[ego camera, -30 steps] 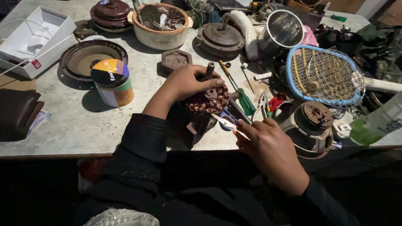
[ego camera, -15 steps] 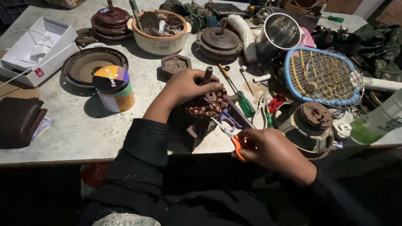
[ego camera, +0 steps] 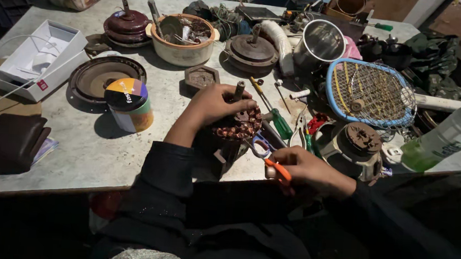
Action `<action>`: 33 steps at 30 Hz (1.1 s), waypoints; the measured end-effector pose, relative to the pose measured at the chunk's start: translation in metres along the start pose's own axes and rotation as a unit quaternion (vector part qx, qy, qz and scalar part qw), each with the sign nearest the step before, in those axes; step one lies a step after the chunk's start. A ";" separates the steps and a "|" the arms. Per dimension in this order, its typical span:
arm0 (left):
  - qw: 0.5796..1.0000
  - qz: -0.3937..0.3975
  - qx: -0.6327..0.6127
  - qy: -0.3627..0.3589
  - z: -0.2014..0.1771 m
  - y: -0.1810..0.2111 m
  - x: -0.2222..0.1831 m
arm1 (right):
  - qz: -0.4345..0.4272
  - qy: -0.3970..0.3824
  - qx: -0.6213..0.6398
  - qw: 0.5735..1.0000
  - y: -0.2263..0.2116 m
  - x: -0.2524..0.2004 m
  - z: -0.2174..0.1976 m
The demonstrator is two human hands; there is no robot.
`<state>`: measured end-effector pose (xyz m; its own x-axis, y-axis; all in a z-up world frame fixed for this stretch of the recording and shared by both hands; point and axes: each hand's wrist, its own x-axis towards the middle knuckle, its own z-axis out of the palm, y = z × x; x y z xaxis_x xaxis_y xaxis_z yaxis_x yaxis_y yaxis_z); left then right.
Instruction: The person uses orange-handled scissors and a hammer to cut and adjust copper windings on a cylindrical electrical component. They repeatedly cut protruding wires, reposition the component, and strike it with the hammer to shape or secure the windings.
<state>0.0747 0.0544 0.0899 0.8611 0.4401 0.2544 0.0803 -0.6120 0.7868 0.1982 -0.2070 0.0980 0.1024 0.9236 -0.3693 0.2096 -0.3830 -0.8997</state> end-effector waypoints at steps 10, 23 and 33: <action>0.999 0.002 0.025 0.020 0.003 -0.006 0.004 | -0.078 0.040 -0.086 0.992 0.027 0.015 -0.006; 1.000 0.014 0.001 0.019 0.002 -0.003 0.002 | -0.070 0.080 -0.315 0.943 -0.023 0.008 -0.005; 0.999 0.020 0.005 0.031 0.002 0.001 -0.001 | -0.028 -0.058 0.066 0.996 0.013 0.018 -0.005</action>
<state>0.0746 0.0523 0.0891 0.8305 0.4557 0.3203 0.0526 -0.6366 0.7694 0.2076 -0.1950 0.0809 -0.0207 0.9421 -0.3347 0.0806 -0.3321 -0.9398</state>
